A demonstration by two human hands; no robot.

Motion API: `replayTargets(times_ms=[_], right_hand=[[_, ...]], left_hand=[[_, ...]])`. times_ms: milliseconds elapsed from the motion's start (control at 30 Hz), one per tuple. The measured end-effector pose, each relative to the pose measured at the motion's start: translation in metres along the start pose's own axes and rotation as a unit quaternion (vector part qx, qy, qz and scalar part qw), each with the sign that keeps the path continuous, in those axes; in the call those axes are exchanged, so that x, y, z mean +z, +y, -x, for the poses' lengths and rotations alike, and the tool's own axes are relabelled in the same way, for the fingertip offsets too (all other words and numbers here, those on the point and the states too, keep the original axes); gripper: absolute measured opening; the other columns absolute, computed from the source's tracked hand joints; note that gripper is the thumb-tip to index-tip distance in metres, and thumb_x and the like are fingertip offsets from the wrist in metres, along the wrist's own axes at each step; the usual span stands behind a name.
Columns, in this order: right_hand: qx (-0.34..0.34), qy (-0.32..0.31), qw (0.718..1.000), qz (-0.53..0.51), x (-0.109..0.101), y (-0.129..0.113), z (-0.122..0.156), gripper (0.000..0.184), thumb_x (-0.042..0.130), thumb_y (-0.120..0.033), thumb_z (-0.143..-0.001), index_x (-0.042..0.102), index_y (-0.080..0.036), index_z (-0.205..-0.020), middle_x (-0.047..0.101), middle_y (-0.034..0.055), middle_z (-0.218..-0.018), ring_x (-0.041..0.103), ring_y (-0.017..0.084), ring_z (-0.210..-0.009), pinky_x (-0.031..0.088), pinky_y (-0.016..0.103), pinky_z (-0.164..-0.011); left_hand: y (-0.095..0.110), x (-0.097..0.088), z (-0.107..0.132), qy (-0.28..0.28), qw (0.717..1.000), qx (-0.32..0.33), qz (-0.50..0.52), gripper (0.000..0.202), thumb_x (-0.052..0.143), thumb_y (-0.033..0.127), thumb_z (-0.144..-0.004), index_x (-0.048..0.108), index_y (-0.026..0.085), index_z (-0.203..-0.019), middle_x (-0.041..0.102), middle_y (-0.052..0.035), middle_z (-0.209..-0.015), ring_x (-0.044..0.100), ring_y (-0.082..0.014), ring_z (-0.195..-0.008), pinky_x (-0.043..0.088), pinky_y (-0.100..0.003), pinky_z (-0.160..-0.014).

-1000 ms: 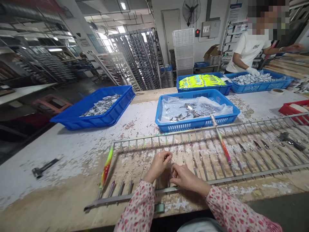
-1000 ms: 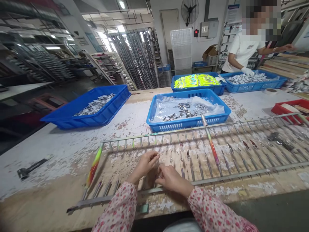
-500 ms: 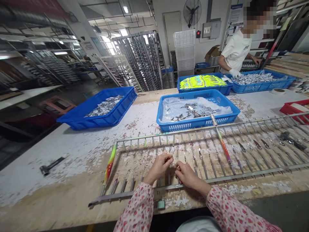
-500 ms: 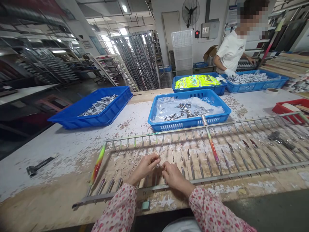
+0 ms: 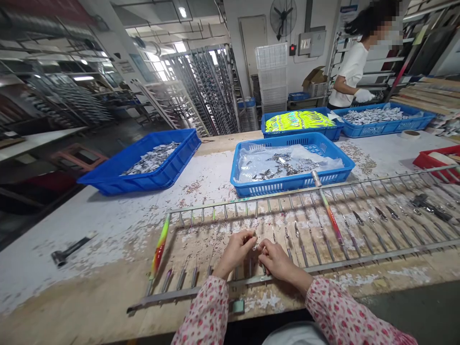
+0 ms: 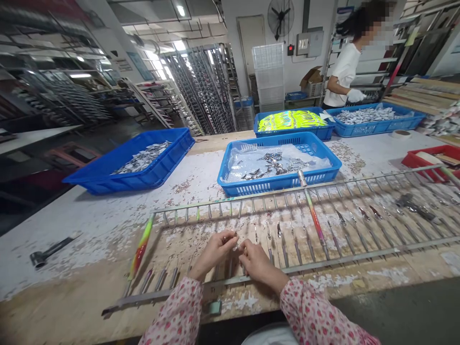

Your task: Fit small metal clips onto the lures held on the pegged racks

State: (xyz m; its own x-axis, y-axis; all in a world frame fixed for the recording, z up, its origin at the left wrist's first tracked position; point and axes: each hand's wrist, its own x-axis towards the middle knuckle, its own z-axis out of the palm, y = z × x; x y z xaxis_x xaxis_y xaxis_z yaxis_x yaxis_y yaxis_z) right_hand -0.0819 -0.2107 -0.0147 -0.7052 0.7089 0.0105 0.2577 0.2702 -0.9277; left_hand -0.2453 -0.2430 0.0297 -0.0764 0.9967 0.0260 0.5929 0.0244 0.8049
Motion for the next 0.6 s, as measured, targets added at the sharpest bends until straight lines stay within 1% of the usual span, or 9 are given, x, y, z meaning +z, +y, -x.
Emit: replayTargets(times_ms=[100, 233, 300, 367, 433, 500, 533, 567, 600], right_hand=[[-0.014, 0.001, 1.0, 0.01, -0.001, -0.002, 0.001, 0.015, 0.045, -0.007, -0.079, 0.045, -0.02, -0.088, 0.05, -0.0086, -0.054, 0.047, 0.008, -0.045, 0.034, 0.019, -0.05], [-0.008, -0.035, 0.999, 0.002, -0.005, -0.007, 0.003, 0.018, 0.04, -0.01, -0.083, 0.046, -0.019, -0.097, 0.052, -0.0077, -0.055, 0.048, 0.01, -0.043, 0.035, 0.02, -0.049], [-0.01, -0.013, 0.998, 0.054, -0.006, -0.011, 0.005, 0.025, 0.043, -0.012, -0.084, 0.044, -0.019, -0.108, 0.055, -0.0055, -0.06, 0.053, 0.013, -0.051, 0.037, 0.022, -0.052], [-0.025, 0.02, 0.991, 0.133, -0.006, -0.012, 0.007, 0.035, 0.051, -0.016, -0.082, 0.041, -0.019, -0.115, 0.059, -0.0008, -0.07, 0.058, 0.017, -0.064, 0.038, 0.024, -0.057], [-0.051, 0.014, 0.979, 0.194, -0.003, -0.012, 0.01, 0.034, 0.055, -0.015, -0.079, 0.044, -0.018, -0.111, 0.061, 0.004, -0.081, 0.058, 0.02, -0.073, 0.039, 0.026, -0.061], [-0.085, -0.013, 0.973, 0.214, -0.001, -0.009, 0.012, 0.022, 0.049, -0.009, -0.08, 0.049, -0.019, -0.1, 0.061, 0.0058, -0.086, 0.057, 0.02, -0.078, 0.039, 0.027, -0.065], [-0.102, -0.019, 0.971, 0.214, 0.0, -0.008, 0.013, 0.022, 0.045, -0.006, -0.079, 0.051, -0.019, -0.095, 0.061, 0.0058, -0.087, 0.057, 0.019, -0.079, 0.04, 0.027, -0.067], [-0.113, -0.022, 0.97, 0.212, 0.0, -0.007, 0.013, 0.023, 0.042, -0.003, -0.079, 0.052, -0.019, -0.092, 0.061, 0.0055, -0.087, 0.056, 0.019, -0.08, 0.04, 0.027, -0.068], [-0.12, -0.028, 0.97, 0.21, 0.0, -0.007, 0.013, 0.025, 0.041, -0.002, -0.078, 0.053, -0.019, -0.091, 0.061, 0.0051, -0.086, 0.056, 0.019, -0.08, 0.039, 0.026, -0.069]], left_hand=[[0.002, 0.001, 0.001, 0.013, 1.0, 0.003, -0.025, 0.029, 0.045, 0.033, -0.082, 0.041, 0.018, -0.058, 0.036, 0.0042, -0.058, 0.039, -0.012, -0.059, 0.027, -0.023, -0.056], [0.006, 0.001, -0.001, 0.043, 0.996, 0.007, -0.073, 0.028, 0.046, 0.032, -0.082, 0.044, 0.017, -0.057, 0.041, 0.0033, -0.058, 0.042, -0.0131, -0.06, 0.029, -0.024, -0.058], [0.008, 0.002, -0.003, 0.051, 0.997, 0.001, -0.065, 0.027, 0.047, 0.031, -0.081, 0.049, 0.017, -0.059, 0.045, 0.0026, -0.059, 0.045, -0.0136, -0.06, 0.03, -0.024, -0.059], [0.009, 0.005, -0.005, 0.057, 0.998, -0.015, -0.036, 0.026, 0.049, 0.032, -0.08, 0.053, 0.016, -0.06, 0.049, 0.0019, -0.059, 0.047, -0.0142, -0.061, 0.032, -0.025, -0.059], [0.01, 0.01, -0.007, 0.071, 0.997, -0.037, 0.013, 0.022, 0.054, 0.032, -0.077, 0.058, 0.016, -0.063, 0.054, 0.0009, -0.062, 0.05, -0.015, -0.064, 0.036, -0.025, -0.06], [0.008, 0.015, -0.008, 0.106, 0.987, -0.069, 0.103, 0.018, 0.062, 0.032, -0.074, 0.064, 0.015, -0.074, 0.057, 0.0004, -0.067, 0.052, -0.0144, -0.065, 0.039, -0.024, -0.06], [0.007, 0.017, -0.008, 0.128, 0.973, -0.09, 0.17, 0.019, 0.066, 0.032, -0.072, 0.065, 0.015, -0.08, 0.056, 0.0011, -0.066, 0.051, -0.0128, -0.062, 0.039, -0.023, -0.057], [0.005, 0.018, -0.008, 0.15, 0.949, -0.112, 0.253, 0.022, 0.069, 0.032, -0.072, 0.064, 0.014, -0.085, 0.053, 0.0024, -0.065, 0.048, -0.0103, -0.057, 0.038, -0.02, -0.053], [0.003, 0.019, -0.008, 0.167, 0.914, -0.133, 0.345, 0.024, 0.071, 0.03, -0.072, 0.063, 0.014, -0.088, 0.05, 0.004, -0.063, 0.044, -0.0076, -0.052, 0.036, -0.018, -0.048]])
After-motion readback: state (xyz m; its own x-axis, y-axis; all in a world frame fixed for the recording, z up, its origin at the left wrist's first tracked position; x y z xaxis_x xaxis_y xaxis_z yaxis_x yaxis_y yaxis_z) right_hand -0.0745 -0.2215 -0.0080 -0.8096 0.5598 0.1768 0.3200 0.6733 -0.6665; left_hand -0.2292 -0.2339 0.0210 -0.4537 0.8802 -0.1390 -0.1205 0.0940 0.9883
